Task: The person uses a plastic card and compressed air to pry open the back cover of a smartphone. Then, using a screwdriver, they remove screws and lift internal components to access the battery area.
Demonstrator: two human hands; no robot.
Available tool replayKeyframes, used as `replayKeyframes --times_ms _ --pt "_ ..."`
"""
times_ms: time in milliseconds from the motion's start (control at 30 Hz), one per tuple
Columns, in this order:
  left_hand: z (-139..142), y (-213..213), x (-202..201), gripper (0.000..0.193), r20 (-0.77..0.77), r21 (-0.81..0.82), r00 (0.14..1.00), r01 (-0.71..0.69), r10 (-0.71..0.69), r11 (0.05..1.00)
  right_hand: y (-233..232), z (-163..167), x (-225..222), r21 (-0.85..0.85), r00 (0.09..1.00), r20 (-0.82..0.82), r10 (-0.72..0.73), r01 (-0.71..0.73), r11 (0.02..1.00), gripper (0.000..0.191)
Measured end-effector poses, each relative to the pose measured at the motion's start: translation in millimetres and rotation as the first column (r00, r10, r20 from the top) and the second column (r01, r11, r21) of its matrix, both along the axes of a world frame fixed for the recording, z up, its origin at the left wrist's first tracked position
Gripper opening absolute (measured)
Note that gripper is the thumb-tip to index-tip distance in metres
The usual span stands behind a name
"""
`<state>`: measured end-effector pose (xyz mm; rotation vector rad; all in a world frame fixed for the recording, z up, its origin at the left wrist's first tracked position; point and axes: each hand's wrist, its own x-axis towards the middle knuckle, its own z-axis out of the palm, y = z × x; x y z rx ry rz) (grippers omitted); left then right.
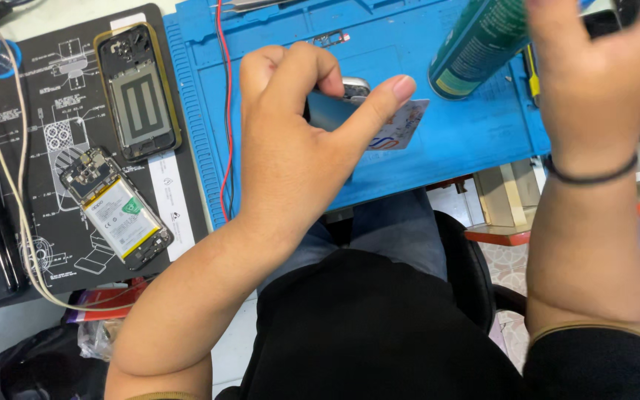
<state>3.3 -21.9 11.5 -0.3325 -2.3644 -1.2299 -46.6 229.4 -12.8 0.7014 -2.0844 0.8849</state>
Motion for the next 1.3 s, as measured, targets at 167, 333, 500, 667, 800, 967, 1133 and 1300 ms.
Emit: replayKeyframes --times_ms 167,333,500,667,800,967,1133,1300 --pt "-5.1 1.7 -3.2 0.047 -0.009 0.046 1.0 -0.004 0.005 0.999 -44.2 -15.1 49.0 -0.415 0.783 0.424 0.455 -0.279 0.866 0.053" --pt "-6.0 0.3 -3.9 0.046 -0.025 0.01 1.0 0.007 -0.007 1.0 -67.3 -40.9 41.0 -0.422 0.721 0.513 0.466 -0.261 0.868 0.014" --pt "-5.1 -2.0 -0.9 0.041 -0.027 0.009 0.999 0.046 -0.046 0.999 -70.9 -46.1 48.2 -0.369 0.784 0.493 0.377 -0.204 0.907 0.014" --pt "-3.1 -5.3 1.8 0.04 -0.034 -0.039 0.998 0.059 -0.061 0.997 -72.1 -56.9 50.3 -0.288 0.804 0.505 0.312 -0.184 0.94 0.014" --pt "-2.2 -5.8 1.5 0.038 -0.033 -0.024 0.995 0.089 -0.09 0.996 -74.1 -65.9 53.7 -0.334 0.791 0.515 0.33 -0.169 0.927 0.014" --pt "-4.8 -5.5 3.9 0.033 -0.054 -0.027 0.995 0.081 -0.082 0.996 -74.9 -74.8 56.5 -0.307 0.799 0.527 0.291 -0.14 0.941 0.014" --pt "-8.3 -9.3 8.0 0.031 -0.067 -0.054 0.994 0.083 -0.087 0.995 -76.4 -87.8 56.9 -0.211 0.829 0.494 0.261 -0.177 0.961 0.013" --pt "-9.3 -11.9 8.4 0.031 -0.079 -0.073 0.993 0.08 -0.086 0.994 -74.5 -104.3 62.3 -0.28 0.82 0.509 0.261 -0.129 0.951 0.017"
